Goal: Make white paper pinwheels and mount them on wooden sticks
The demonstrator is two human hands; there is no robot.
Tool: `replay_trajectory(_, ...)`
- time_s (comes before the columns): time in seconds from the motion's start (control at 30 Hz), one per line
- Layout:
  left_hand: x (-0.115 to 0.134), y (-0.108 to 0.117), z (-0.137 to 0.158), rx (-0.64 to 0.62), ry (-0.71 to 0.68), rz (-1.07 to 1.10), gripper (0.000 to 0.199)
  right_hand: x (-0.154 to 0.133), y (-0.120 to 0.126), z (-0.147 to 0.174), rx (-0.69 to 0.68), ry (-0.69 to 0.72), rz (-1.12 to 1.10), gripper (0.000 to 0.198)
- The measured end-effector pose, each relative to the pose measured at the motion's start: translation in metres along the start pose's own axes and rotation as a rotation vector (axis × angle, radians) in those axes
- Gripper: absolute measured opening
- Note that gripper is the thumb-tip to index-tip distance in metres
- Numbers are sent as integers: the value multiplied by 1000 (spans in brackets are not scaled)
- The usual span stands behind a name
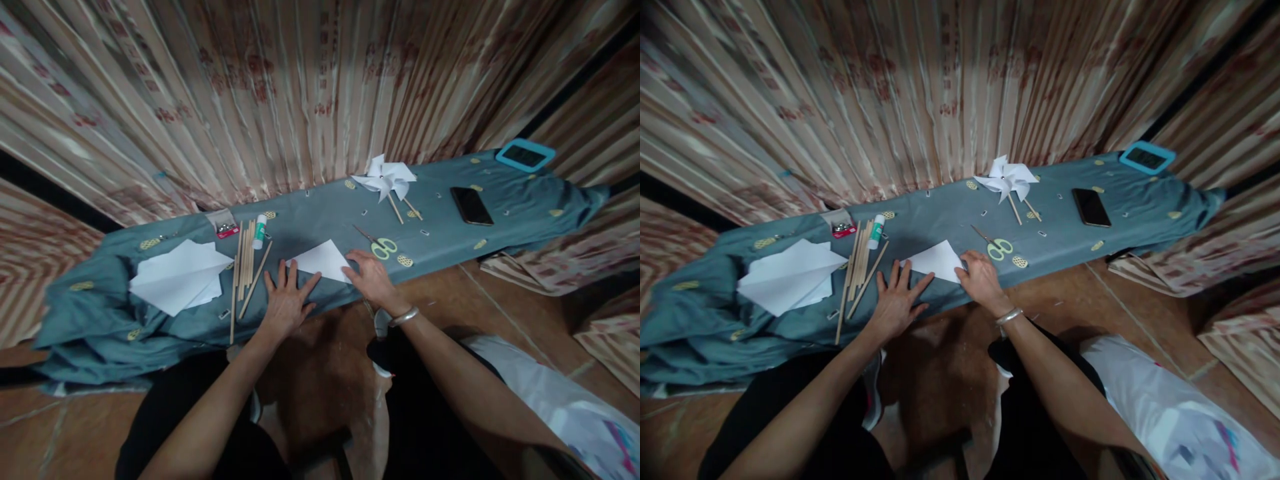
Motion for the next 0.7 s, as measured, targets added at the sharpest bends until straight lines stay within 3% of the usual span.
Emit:
replay_trajectory(0.33, -1, -1, 0, -31, 6, 19, 70, 22, -2, -3, 42, -79, -213, 24)
replay_trajectory(0.5, -4, 5, 0, 14, 39, 66, 69, 17, -1, 0, 81, -31, -133, 28)
replay_trajectory(0.7, -10, 4, -3, 62, 75, 146, 67, 10, -3, -1, 28, -41, -66, 26)
Point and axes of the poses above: each hand's wrist, its own z-axis away from the middle knuckle, its own y-axis out of the back of the hand, x = y × z, the point moved 9 cm from there along -z, towards the middle knuckle, and after that the axes turned 2 degrees about y, right-handed, at the moved point
